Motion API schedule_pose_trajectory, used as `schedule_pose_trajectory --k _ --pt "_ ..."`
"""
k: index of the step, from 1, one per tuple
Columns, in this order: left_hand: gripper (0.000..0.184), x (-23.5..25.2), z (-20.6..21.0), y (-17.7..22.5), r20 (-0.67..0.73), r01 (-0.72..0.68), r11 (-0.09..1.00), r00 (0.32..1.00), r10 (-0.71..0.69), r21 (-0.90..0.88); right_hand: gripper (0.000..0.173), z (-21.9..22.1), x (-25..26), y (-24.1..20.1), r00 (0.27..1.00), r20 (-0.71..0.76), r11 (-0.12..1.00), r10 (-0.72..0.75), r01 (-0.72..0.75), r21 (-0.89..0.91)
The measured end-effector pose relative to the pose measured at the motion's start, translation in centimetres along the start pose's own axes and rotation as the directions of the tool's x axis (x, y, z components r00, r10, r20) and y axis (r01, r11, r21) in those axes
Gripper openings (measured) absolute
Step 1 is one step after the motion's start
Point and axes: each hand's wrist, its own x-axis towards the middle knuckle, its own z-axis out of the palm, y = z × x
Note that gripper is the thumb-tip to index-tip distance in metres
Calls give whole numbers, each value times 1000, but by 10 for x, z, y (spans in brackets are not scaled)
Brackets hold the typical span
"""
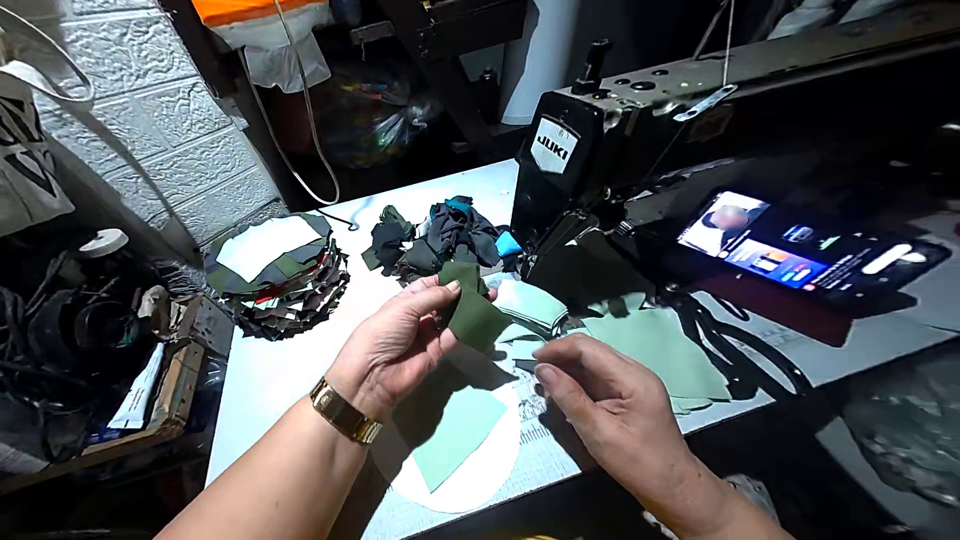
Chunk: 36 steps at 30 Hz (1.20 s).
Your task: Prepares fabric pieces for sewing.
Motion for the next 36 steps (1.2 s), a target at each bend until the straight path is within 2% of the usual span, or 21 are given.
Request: schedule_pose_trajectory --k 3,6,8,12,14,17,22,24,26,30,33,36 --pt "21 -4 1 -18 51 41 999 998 -39 -30 35 9 6 -22 993 -2 982 115 -113 150" --pt "21 -7 -3 -30 132 54 997 990 -46 -54 29 18 13 -35 972 -55 947 228 -208 243" --pt "25 -5 -8 -36 168 29 997 986 -17 -70 23 16 14 -38 968 -65 942 242 -219 256" --pt "22 -1 -12 -37 80 1 992 997 9 -123 14 6 16 -45 981 15 948 194 -192 255" --pt "24 0 -12 -36 38 13 990 999 -8 -139 14 -2 17 -52 981 67 960 180 -190 205" --pt "18 -3 -11 -37 26 57 993 998 -54 -107 14 -14 17 -64 984 123 974 129 -149 173" --pt "17 -11 -13 -49 220 206 978 957 -191 -46 13 -27 20 -77 969 215 956 -120 55 288" --pt "14 -14 -13 -54 256 231 972 942 -216 -34 13 -27 22 -78 966 210 942 -154 79 326" --pt "14 -16 -14 -57 277 250 967 934 -226 -54 13 -26 23 -72 977 183 969 -109 63 238" --pt "21 -12 -12 -56 277 216 975 941 -196 -45 15 -23 17 -55 995 96 991 11 2 -134" --pt "34 -9 -16 -55 319 223 973 927 -195 -52 14 -23 15 -52 997 62 983 52 -41 -178" --pt "38 -8 -20 -55 377 262 959 904 -202 -112 13 -22 14 -51 999 36 973 24 -15 -232"
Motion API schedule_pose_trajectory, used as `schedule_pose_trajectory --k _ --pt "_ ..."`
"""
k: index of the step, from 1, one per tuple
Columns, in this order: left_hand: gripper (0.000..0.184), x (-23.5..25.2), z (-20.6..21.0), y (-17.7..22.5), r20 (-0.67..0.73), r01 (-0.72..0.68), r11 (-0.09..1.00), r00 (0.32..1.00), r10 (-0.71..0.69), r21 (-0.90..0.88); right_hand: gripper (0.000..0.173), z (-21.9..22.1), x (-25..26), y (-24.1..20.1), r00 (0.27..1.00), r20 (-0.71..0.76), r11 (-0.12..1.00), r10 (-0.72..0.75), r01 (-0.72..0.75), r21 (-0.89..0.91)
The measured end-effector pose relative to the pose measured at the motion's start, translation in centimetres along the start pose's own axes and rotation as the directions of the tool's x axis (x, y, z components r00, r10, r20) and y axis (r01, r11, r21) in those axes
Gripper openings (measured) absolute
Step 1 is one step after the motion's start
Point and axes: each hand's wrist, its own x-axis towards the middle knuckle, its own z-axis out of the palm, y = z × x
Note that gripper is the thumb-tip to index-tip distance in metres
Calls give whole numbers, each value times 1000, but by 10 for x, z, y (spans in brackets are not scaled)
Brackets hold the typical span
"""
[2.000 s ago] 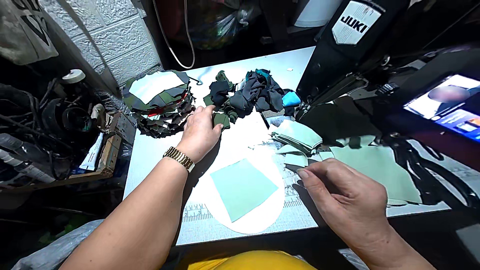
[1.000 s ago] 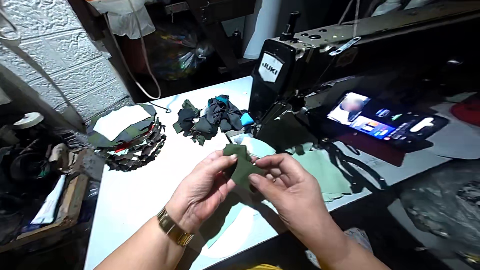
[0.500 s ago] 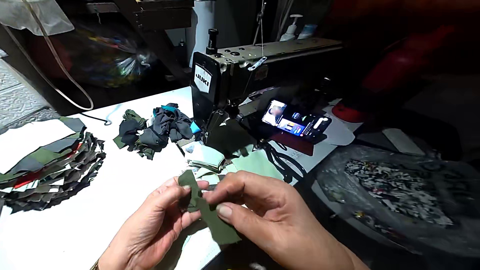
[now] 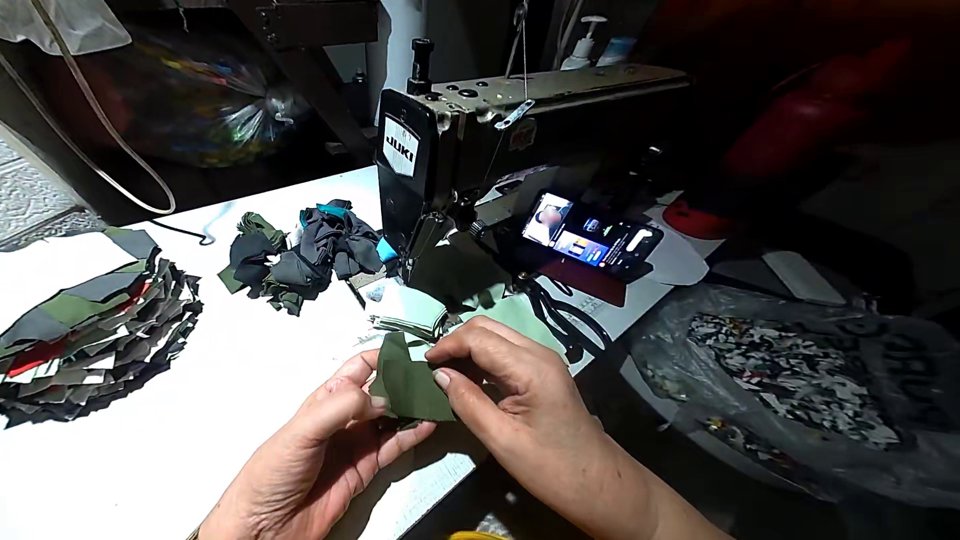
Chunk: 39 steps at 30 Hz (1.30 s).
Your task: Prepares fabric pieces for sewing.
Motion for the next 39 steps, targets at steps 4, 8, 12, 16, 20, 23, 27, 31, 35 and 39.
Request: schedule_pose_trajectory --k 4,8,12,16,20,23,27,31,35,39 --pt "25 0 6 -2 -69 -13 998 997 17 55 13 4 -1 3 994 -13 982 -110 107 -153" --pt "19 2 10 -5 -132 -47 989 989 66 138 14 4 -3 6 988 -24 972 -149 143 -186" --pt "19 0 13 -5 -161 -99 980 979 127 172 13 4 -4 6 985 -61 977 -159 149 -151" --pt "21 -1 14 -5 -152 -117 980 978 141 159 6 8 -5 7 974 -81 972 -212 201 -124" --pt "30 -1 13 -6 -131 -97 983 984 117 153 6 8 -5 7 965 -43 963 -260 256 -83" --pt "27 -2 12 -5 -125 -66 985 988 87 162 10 5 -5 7 953 -4 948 -304 302 -97" --pt "14 -2 16 -5 -171 -38 981 983 71 189 7 5 -4 9 952 -48 943 -304 293 -157" --pt "14 -1 16 -7 -202 -77 979 973 115 190 9 10 -7 11 963 -112 959 -244 223 -178" --pt "17 -1 18 -9 -235 -110 975 960 154 193 5 15 -10 9 974 -126 974 -190 171 -151" --pt "22 -1 17 -9 -237 -117 972 958 164 203 10 18 -11 8 980 -146 985 -137 120 -121"
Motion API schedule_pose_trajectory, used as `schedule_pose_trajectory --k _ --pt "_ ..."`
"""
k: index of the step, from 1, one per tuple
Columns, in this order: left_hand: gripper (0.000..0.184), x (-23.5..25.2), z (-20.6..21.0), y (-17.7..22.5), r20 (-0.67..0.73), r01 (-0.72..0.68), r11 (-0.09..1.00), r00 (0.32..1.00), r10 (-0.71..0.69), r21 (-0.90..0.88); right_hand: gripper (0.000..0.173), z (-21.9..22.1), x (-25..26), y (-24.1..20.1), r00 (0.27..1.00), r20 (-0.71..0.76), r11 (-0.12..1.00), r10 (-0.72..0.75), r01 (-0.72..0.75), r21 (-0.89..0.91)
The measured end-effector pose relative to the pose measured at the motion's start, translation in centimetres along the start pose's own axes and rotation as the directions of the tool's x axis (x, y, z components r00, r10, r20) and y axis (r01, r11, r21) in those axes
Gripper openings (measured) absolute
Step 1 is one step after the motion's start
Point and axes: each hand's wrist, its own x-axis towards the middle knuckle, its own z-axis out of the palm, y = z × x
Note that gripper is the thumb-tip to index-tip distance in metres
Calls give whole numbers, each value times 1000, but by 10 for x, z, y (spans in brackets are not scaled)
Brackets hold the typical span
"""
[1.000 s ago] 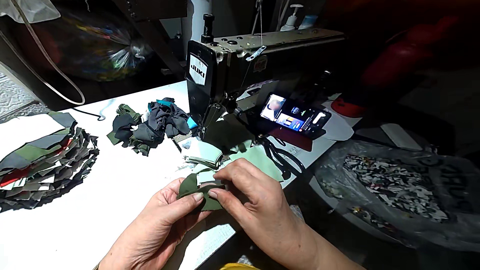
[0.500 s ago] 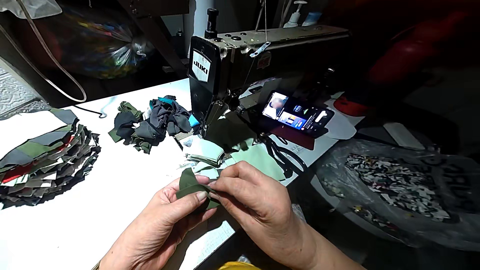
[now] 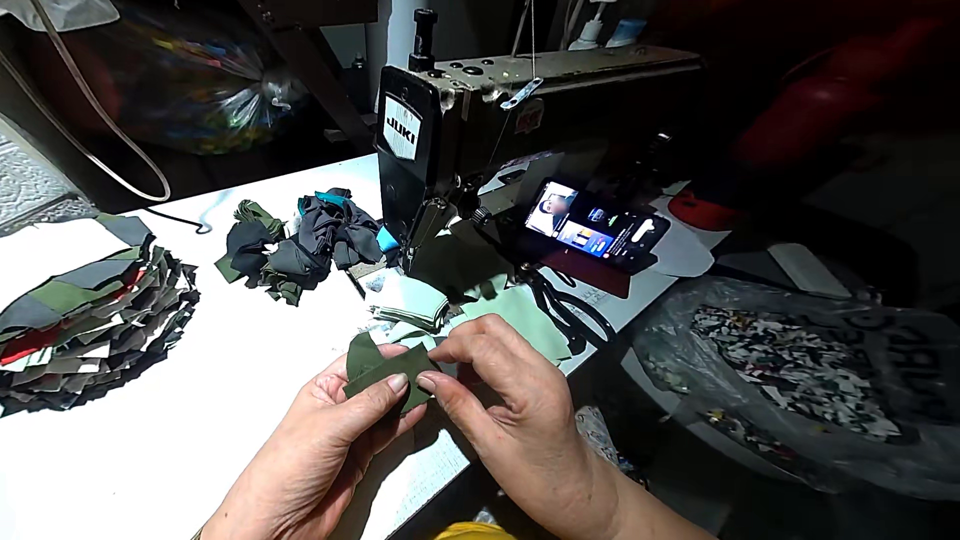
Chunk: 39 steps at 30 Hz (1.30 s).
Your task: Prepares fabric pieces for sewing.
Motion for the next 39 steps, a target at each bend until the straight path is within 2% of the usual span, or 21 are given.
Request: schedule_pose_trajectory --k 6,11,17,21,30,35,39 --pt "21 0 1 0 -10 -1 1000 1000 1 12 5 2 0 -1 1000 1 999 6 -6 41" --pt "21 -1 2 -1 -6 -9 1000 1000 9 18 12 4 0 0 998 -2 995 68 -68 79" --pt "19 0 1 -2 -6 -17 998 1000 17 52 6 4 0 -1 998 16 992 69 -70 104" --pt "21 0 2 -1 -9 -20 998 1000 21 67 11 3 0 0 990 23 983 136 -138 120" --pt "20 0 1 -3 -17 -18 995 1000 19 95 4 2 0 0 986 55 975 156 -163 151" --pt "19 -1 1 -3 -7 -36 992 999 37 118 9 1 -1 0 965 93 951 245 -258 169" --pt "21 0 1 -5 -15 -45 991 999 47 129 6 2 0 0 958 107 937 265 -282 204"
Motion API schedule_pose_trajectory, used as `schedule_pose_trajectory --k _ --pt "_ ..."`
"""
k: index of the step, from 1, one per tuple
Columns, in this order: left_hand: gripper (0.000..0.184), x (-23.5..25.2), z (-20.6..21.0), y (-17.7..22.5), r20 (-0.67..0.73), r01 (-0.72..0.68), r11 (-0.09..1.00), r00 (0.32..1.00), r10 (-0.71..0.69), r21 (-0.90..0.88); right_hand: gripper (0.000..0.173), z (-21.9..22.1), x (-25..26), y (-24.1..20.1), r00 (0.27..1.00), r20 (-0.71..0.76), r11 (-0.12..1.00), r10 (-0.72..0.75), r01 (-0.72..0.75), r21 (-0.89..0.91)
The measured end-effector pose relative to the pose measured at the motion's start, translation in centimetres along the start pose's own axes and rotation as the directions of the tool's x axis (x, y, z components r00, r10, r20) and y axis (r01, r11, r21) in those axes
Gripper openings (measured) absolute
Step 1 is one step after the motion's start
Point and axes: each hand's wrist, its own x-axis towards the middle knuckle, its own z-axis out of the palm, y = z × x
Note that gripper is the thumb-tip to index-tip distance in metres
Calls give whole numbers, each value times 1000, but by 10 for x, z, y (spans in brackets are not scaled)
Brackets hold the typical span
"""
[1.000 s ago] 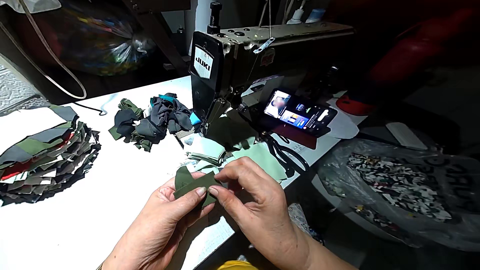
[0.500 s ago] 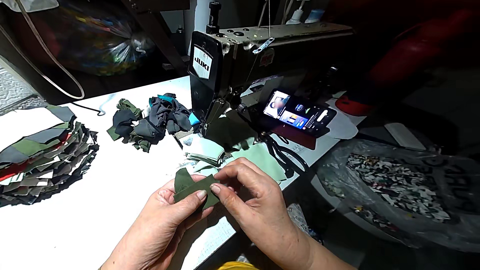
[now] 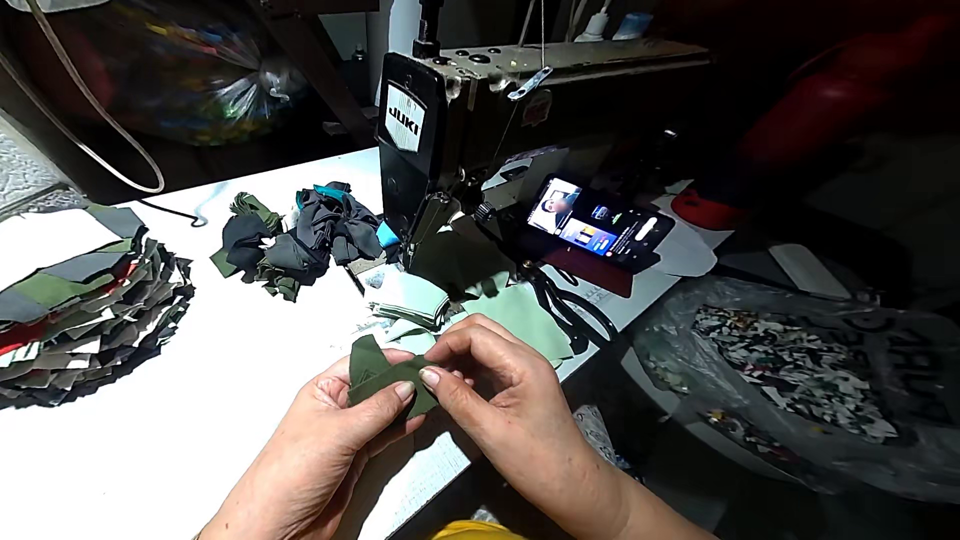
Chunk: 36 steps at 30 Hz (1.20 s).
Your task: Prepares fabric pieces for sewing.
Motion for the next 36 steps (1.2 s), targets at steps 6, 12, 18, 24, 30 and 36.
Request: schedule_pose_trajectory --k 6,12,18,24,30,36 --pt "21 1 -1 1 7 8 1000 1000 -8 6 8 2 1 0 988 -54 985 -147 141 -104" --pt "23 0 0 1 -5 26 1000 1000 -26 1 8 3 1 0 976 -62 972 -207 198 -125" --pt "21 -1 -1 2 26 30 1000 999 -30 3 4 1 1 0 969 -57 963 -240 230 -141" --pt "24 -4 -2 5 65 17 999 998 -21 49 13 -3 0 -2 986 -48 976 -161 151 -155" --pt "26 -6 -1 6 63 27 997 998 -31 70 9 -2 0 -4 983 -40 975 -180 173 -137" --pt "26 -6 -1 7 84 25 997 996 -31 73 11 -3 0 -4 967 -39 952 -253 242 -188"
